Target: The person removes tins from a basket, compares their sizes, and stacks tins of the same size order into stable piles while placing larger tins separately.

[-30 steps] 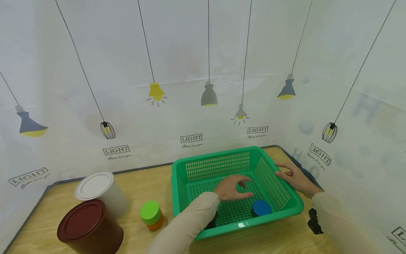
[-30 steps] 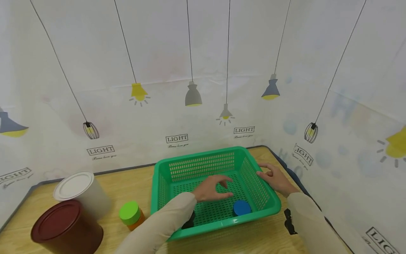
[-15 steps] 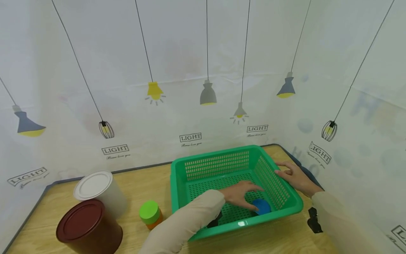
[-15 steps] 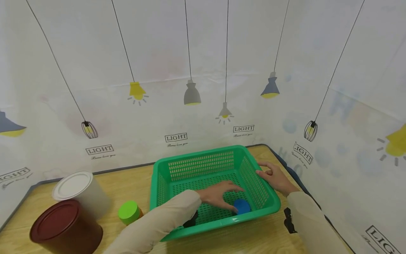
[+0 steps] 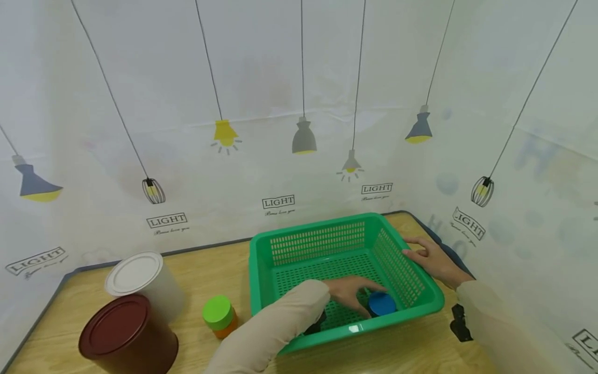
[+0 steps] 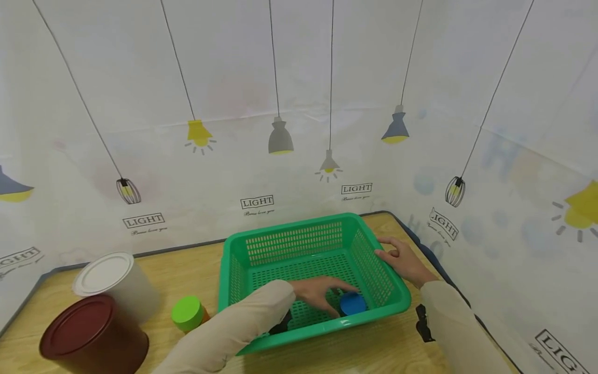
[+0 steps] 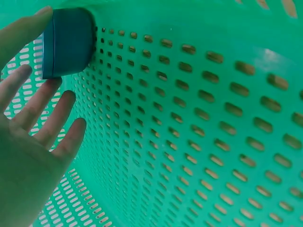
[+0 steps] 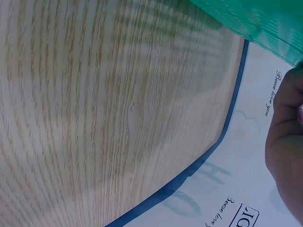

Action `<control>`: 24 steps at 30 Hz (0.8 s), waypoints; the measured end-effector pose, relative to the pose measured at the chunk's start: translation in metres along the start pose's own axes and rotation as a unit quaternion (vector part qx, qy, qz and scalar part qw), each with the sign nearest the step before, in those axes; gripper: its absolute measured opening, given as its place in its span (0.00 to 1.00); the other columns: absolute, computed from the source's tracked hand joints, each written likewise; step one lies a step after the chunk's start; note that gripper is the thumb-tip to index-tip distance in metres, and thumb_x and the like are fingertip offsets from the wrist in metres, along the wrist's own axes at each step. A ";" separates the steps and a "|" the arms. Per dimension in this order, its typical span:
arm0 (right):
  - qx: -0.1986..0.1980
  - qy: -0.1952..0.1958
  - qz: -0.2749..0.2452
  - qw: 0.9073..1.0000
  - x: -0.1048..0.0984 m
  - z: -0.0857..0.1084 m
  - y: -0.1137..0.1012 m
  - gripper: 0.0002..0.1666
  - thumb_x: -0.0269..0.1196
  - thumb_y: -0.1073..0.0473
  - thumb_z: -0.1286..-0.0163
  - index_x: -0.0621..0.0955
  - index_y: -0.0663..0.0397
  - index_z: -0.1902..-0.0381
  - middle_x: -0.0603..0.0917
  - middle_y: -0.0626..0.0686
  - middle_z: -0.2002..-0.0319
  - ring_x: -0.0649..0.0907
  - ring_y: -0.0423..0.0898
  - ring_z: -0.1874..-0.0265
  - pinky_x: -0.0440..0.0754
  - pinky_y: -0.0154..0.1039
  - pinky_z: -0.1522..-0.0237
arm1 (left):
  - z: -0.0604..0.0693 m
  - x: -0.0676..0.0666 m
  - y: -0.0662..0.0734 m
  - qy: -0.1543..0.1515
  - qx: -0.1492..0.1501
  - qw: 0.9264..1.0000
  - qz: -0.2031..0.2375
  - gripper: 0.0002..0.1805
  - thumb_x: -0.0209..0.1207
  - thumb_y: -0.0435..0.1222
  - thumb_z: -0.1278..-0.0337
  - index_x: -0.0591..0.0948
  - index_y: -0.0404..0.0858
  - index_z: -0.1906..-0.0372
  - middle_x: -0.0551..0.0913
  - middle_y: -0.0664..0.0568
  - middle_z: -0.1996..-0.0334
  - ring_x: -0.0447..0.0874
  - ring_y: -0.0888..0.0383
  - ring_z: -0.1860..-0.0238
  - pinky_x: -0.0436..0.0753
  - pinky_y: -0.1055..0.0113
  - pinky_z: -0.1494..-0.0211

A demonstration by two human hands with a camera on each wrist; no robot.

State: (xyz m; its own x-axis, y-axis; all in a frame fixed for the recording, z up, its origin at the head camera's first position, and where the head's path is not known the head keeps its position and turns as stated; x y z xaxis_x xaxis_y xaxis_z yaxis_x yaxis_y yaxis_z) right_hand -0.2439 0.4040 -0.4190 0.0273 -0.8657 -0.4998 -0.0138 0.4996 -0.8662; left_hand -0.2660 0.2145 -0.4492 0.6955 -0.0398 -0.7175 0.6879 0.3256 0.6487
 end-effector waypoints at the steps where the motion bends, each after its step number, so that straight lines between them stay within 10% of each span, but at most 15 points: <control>1: -0.001 0.000 0.000 1.000 0.000 0.000 0.000 0.33 0.51 0.53 0.32 0.56 0.66 0.36 0.76 0.68 0.59 0.80 0.52 0.67 0.79 0.43 0.70 | 0.000 0.000 -0.001 0.002 -0.003 1.000 0.007 0.37 0.64 0.37 0.54 0.63 0.45 0.36 0.65 0.54 0.40 0.64 0.59 0.42 0.68 0.70 0.46; 12: 0.005 -0.006 -0.011 1.000 0.001 -0.001 0.000 0.35 0.51 0.52 0.32 0.55 0.64 0.35 0.78 0.66 0.61 0.81 0.52 0.70 0.79 0.43 0.72 | 0.001 0.000 -0.008 0.016 -0.038 0.999 0.006 0.35 0.66 0.39 0.57 0.67 0.45 0.39 0.70 0.49 0.44 0.70 0.60 0.46 0.70 0.72 0.50; 24: -0.005 -0.010 -0.017 1.000 0.000 0.000 0.000 0.33 0.50 0.55 0.31 0.55 0.66 0.36 0.80 0.64 0.67 0.81 0.52 0.74 0.79 0.44 0.74 | 0.005 -0.004 -0.022 0.117 -0.085 0.989 0.013 0.33 0.69 0.42 0.64 0.71 0.44 0.46 0.75 0.51 0.56 0.75 0.61 0.58 0.74 0.72 0.60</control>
State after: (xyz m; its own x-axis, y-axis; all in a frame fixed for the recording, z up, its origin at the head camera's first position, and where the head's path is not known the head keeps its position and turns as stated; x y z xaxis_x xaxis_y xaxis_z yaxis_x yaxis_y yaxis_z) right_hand -0.2441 0.4038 -0.4194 0.0471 -0.8817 -0.4695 -0.0220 0.4690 -0.8829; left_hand -0.2824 0.2033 -0.4595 0.6322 0.1844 -0.7525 0.6110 0.4786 0.6306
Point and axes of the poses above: each hand's wrist, its own z-axis away from the middle knuckle, its own x-axis out of the palm, y = z × x, the point moved 5 cm from there along -z, towards the middle knuckle
